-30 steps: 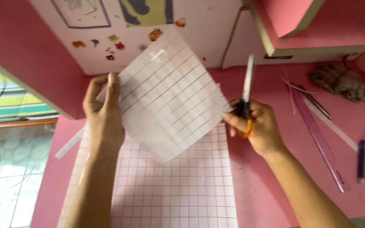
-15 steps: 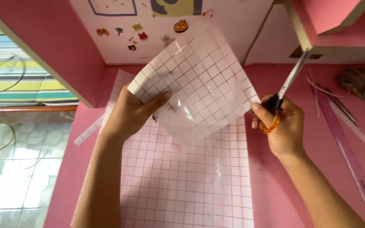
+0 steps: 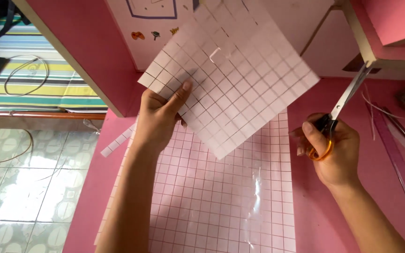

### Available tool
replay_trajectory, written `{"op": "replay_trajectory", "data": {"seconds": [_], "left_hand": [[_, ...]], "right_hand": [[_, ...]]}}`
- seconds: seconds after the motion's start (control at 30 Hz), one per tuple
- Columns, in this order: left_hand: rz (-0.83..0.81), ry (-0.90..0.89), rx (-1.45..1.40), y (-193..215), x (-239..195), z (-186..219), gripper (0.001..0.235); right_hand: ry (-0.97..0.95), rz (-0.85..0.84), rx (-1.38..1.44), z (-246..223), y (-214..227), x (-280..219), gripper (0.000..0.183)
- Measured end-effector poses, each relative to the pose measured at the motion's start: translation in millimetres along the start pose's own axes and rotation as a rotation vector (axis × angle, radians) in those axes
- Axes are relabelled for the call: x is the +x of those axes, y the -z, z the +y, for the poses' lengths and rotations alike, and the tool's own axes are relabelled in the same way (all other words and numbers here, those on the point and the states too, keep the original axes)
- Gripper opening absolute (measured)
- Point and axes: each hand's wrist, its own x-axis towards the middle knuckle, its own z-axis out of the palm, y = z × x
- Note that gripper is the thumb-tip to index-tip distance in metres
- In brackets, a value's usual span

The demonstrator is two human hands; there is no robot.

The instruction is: Cutting a piece of grid-patterned adhesive film from a roll with scissors and applying it to a glass surface

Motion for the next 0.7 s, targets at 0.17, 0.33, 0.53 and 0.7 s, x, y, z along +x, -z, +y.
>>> {"op": "replay_trajectory", "data": {"seconds": [0.17, 0.33, 0.53, 0.7], "left_hand": [[0.035, 0.030, -0.158, -1, 3, -9, 0.029], [0.128, 0.246, -0.460, -9, 4, -13, 0.034], [0.047, 0.137, -0.588, -9, 12, -66, 0.023], [0.064, 0.173, -0.616, -13, 7, -59, 0.022]], "right_hand": [[0.030, -0.111, 0.014, 4, 1, -2, 0.012], [0.011, -0.137, -0.025, 1, -4, -4, 0.009], [0.107, -0.193, 0.087, 9, -2, 1, 0.014], [0.085, -0.243, 0.085, 9, 7, 2, 0.016]]}}
